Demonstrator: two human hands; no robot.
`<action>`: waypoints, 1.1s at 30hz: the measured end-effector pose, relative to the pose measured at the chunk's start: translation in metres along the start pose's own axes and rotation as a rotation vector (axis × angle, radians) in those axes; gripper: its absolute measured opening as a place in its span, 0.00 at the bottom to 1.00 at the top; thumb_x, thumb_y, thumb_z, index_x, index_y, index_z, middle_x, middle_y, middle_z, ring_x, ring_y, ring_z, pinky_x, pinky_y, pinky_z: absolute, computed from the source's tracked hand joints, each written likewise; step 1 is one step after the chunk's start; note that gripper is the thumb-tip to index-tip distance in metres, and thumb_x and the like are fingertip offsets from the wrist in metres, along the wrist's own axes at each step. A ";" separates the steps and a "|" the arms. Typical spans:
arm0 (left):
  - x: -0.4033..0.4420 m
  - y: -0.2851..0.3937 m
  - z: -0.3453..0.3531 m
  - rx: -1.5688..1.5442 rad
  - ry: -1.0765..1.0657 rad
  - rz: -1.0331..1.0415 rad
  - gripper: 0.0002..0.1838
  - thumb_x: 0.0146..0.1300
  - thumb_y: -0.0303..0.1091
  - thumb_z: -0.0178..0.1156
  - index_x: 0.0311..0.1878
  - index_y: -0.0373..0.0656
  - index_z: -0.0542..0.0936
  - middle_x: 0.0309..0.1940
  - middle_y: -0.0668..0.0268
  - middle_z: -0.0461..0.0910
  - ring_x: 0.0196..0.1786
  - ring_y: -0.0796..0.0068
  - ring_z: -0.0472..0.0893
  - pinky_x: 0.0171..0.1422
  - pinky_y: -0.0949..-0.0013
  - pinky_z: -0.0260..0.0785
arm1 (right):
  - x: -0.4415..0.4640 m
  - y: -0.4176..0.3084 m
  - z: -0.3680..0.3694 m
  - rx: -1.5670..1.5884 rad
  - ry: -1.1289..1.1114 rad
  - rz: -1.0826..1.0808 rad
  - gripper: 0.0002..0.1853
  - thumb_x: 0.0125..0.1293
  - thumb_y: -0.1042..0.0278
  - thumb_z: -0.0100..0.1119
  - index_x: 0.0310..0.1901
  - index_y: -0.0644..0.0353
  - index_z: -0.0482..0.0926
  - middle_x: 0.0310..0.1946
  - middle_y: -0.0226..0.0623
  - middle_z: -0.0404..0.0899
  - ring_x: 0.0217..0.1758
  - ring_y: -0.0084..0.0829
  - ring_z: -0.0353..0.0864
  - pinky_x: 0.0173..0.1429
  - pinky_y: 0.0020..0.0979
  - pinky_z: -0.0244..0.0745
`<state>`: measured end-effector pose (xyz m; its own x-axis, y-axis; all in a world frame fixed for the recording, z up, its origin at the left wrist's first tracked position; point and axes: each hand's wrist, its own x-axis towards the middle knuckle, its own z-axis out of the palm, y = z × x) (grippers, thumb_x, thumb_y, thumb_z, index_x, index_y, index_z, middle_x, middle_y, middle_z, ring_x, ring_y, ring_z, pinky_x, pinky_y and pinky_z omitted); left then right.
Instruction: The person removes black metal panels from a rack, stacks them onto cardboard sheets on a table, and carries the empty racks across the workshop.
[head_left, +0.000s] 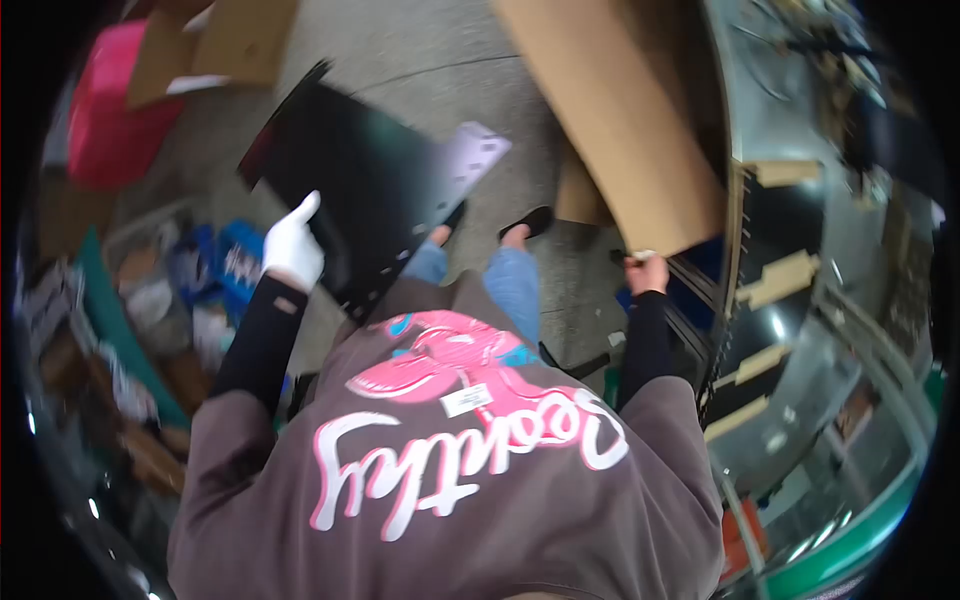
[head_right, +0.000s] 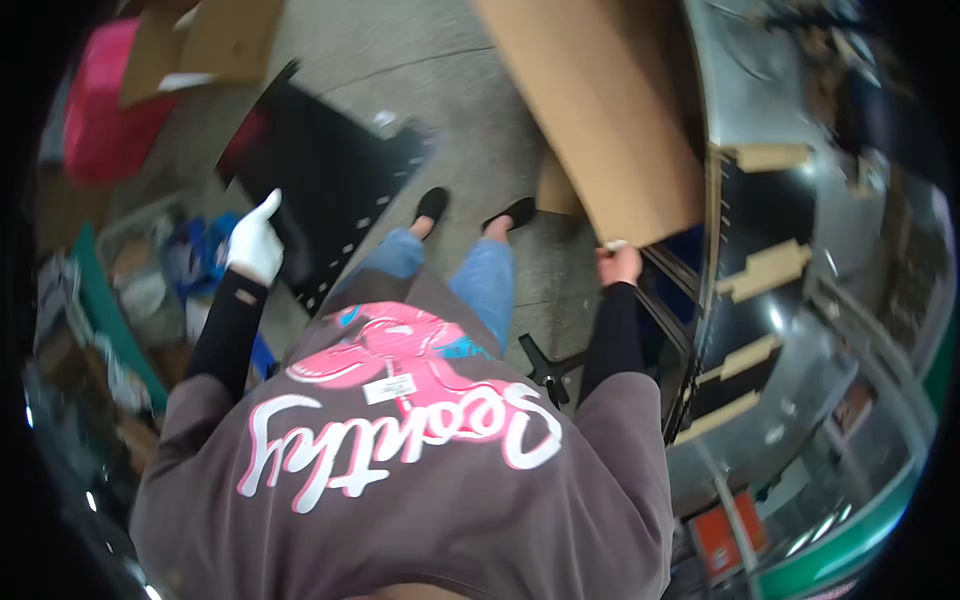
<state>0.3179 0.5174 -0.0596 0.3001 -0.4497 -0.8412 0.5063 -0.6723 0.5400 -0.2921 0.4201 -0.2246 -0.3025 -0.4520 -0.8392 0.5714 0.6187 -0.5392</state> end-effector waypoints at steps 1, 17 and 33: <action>-0.012 0.024 0.024 -0.278 0.195 -0.263 0.11 0.64 0.33 0.54 0.48 0.43 0.76 0.11 0.73 0.59 0.14 0.78 0.61 0.26 0.71 0.65 | -0.035 0.010 0.014 0.004 -0.004 -0.023 0.05 0.55 0.76 0.44 0.30 0.55 0.71 0.25 0.33 0.71 0.24 0.30 0.70 0.26 0.34 0.66; 0.044 0.061 0.031 -0.075 -0.162 -0.026 0.14 0.63 0.39 0.56 0.42 0.37 0.77 0.41 0.65 0.80 0.45 0.69 0.77 0.55 0.67 0.65 | -0.253 -0.012 -0.015 -0.947 0.224 -0.778 0.17 0.44 0.78 0.46 0.36 0.63 0.80 0.28 0.53 0.78 0.34 0.45 0.80 0.39 0.36 0.73; 0.027 0.049 0.099 0.013 -0.195 0.372 0.18 0.63 0.39 0.56 0.47 0.32 0.75 0.47 0.61 0.76 0.47 0.70 0.74 0.56 0.68 0.64 | -0.381 -0.017 -0.419 -0.191 0.780 -0.530 0.14 0.65 0.69 0.39 0.38 0.61 0.78 0.33 0.34 0.79 0.32 0.25 0.77 0.36 0.28 0.71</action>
<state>0.2707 0.4143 -0.0533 0.3010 -0.7656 -0.5686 0.3817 -0.4497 0.8075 -0.5066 0.8510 0.0747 -0.9473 -0.1909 -0.2573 0.1018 0.5823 -0.8066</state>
